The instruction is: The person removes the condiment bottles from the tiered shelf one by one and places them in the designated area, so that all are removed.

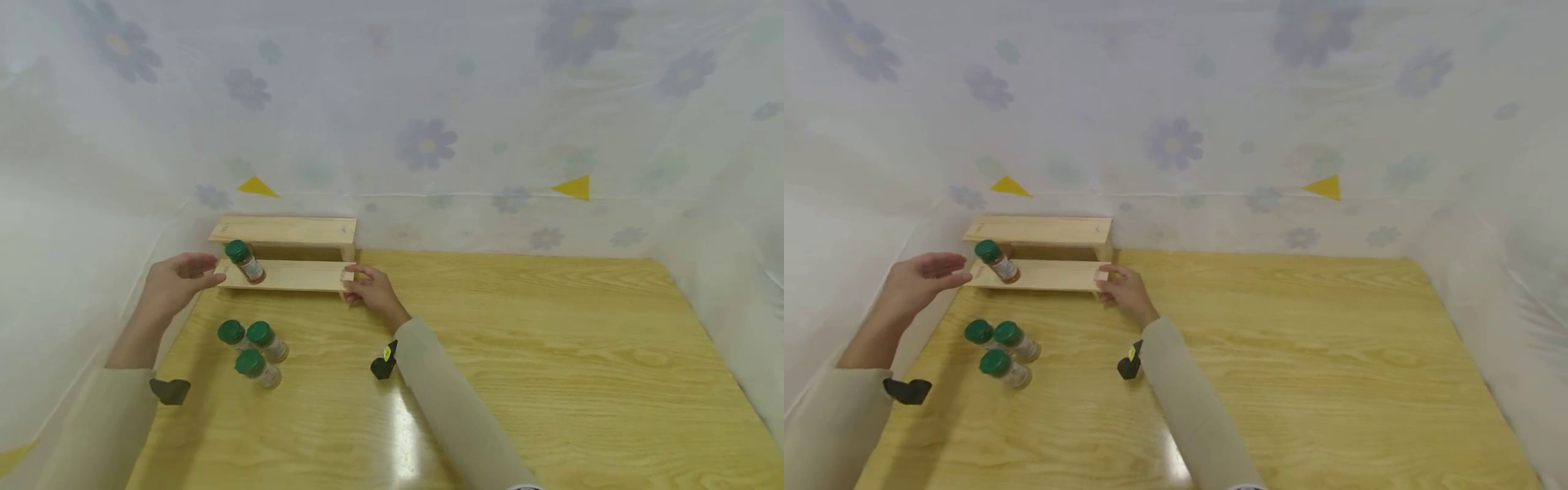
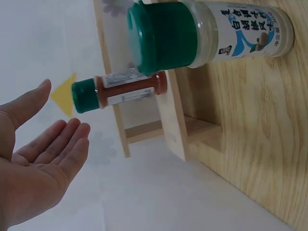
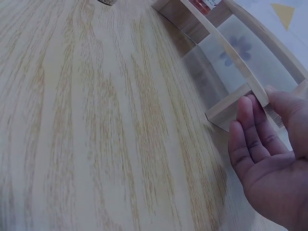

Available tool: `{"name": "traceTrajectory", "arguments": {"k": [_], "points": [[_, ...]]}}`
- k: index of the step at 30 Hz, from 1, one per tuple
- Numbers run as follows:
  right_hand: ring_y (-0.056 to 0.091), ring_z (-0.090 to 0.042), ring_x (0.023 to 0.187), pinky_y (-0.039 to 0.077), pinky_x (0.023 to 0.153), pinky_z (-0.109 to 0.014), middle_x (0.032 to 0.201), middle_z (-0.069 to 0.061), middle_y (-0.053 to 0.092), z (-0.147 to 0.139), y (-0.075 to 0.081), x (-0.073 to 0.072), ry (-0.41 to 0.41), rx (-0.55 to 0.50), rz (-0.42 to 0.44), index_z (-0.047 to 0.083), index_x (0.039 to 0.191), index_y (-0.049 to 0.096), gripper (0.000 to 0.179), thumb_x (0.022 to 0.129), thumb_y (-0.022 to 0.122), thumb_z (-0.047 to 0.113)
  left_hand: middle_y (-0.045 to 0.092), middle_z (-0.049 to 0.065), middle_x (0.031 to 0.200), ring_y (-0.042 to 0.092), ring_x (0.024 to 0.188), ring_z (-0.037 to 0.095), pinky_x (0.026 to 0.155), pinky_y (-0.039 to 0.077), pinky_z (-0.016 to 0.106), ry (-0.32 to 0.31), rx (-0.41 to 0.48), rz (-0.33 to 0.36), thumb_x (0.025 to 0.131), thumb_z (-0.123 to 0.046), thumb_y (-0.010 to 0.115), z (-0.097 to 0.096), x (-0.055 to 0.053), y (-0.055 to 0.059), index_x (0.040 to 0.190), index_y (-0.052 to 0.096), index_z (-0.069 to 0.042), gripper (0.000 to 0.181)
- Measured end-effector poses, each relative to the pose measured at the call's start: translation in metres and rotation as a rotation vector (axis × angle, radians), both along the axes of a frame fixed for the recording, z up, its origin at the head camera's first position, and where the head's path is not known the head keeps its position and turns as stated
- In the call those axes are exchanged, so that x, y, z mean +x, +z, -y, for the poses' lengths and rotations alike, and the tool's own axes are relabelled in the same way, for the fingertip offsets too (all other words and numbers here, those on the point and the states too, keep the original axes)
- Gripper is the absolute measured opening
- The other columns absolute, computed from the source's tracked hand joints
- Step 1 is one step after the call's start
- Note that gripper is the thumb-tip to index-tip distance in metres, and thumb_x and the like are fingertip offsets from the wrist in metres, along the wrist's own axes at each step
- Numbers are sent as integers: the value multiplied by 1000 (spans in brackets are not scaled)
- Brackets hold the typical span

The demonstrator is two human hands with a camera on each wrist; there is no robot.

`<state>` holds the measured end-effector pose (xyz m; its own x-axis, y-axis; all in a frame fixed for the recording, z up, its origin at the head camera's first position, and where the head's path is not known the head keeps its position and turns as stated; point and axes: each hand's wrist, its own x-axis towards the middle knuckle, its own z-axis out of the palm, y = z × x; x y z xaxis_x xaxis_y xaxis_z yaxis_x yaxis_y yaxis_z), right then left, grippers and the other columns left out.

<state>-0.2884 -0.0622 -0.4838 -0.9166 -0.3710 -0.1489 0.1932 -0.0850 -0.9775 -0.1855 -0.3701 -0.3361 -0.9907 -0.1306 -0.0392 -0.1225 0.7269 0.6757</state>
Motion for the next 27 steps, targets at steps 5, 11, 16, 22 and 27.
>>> {"name": "traceTrajectory", "arguments": {"k": [5,11,16,22,27], "points": [[66,-14,60,60,70,-38,75,-6,70,1,-1,0,16,-12,-3,10,127,59,40,88,68,10,39,27,144,36,131,47,103,37,60,24,40,56,87,-47,64,3,-14,-5,142,36,3,79],[65,-13,59,60,71,-40,72,-4,70,2,1,2,7,-13,-4,11,124,61,38,87,68,9,36,28,146,33,134,48,106,36,58,12,56,56,88,-39,67,1,-28,-9,143,34,3,77],[65,-13,58,60,73,-42,71,-4,69,3,2,3,4,-20,-3,9,125,61,38,87,68,7,39,30,143,34,132,50,106,35,60,4,48,51,86,-33,71,-6,-37,-9,141,38,3,74],[65,-13,60,59,77,-45,83,-20,71,3,4,3,22,-19,9,8,128,58,42,88,67,8,41,32,140,40,129,48,103,39,60,14,52,61,88,-26,69,-10,-44,-11,139,39,6,68],[65,-13,59,59,77,-45,86,-20,71,3,4,4,11,-16,9,8,127,59,41,87,68,8,47,33,133,46,123,47,99,43,58,50,17,33,90,-29,67,-11,-47,-15,135,43,7,62]]}}
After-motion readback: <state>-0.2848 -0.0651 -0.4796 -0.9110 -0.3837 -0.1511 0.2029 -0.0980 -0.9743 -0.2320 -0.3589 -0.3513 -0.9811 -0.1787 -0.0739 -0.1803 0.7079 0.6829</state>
